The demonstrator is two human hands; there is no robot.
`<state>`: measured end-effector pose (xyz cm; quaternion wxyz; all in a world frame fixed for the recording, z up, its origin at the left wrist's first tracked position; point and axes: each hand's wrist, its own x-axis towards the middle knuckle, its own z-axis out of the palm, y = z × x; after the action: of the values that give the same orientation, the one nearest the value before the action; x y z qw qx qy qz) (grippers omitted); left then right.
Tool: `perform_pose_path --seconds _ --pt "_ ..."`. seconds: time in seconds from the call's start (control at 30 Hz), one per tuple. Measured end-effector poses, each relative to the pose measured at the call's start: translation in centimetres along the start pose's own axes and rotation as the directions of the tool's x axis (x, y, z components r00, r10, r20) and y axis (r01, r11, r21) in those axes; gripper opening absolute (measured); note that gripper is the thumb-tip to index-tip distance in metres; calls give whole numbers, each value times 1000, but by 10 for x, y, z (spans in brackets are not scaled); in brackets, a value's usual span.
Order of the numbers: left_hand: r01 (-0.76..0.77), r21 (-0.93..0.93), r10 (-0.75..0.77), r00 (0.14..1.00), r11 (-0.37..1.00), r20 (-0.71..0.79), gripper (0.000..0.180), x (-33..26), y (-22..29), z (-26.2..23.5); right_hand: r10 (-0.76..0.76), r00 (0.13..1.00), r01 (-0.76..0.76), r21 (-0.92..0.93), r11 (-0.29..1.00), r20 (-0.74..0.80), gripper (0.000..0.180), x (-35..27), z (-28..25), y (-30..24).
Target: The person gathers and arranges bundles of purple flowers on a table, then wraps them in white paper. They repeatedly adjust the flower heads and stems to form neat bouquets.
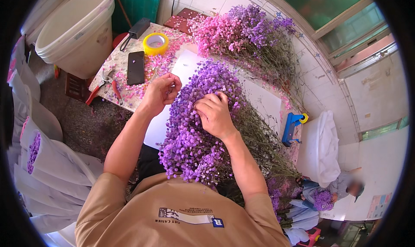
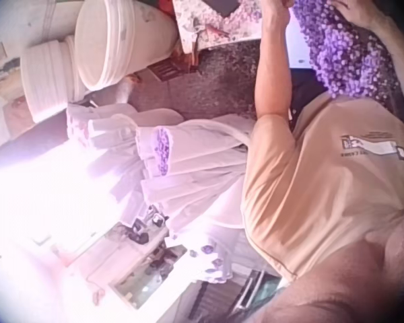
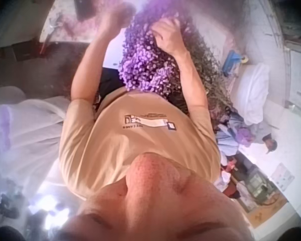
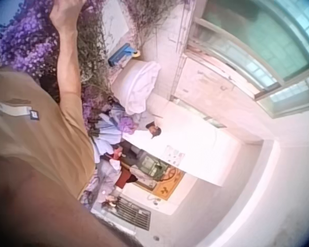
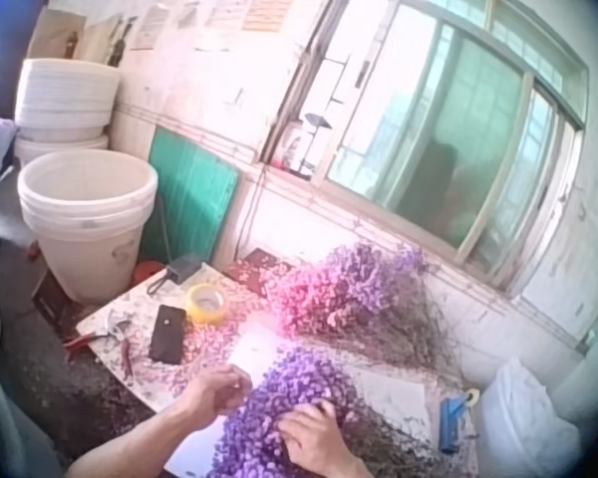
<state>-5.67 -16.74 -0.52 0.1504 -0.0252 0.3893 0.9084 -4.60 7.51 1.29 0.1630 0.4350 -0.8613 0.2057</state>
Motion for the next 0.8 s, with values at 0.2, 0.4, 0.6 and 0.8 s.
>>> perform_pose_path --seconds 0.2,0.4,0.6,0.8 --pt "-237 703 221 968 671 115 28 16 -24 3 0 1000 0 -4 1000 10 16 2 -2 -6" --pt "-251 871 357 929 423 94 20 10 -30 24 251 934 -202 204 958 -256 18 1 -17 -9" --pt "-303 877 434 893 373 123 18 5 -32 27 234 972 -234 -9 972 -14 8 -1 -28 8" --pt "-348 898 482 856 268 188 18 3 -31 34 260 965 -261 -97 961 -23 6 -2 -17 10"
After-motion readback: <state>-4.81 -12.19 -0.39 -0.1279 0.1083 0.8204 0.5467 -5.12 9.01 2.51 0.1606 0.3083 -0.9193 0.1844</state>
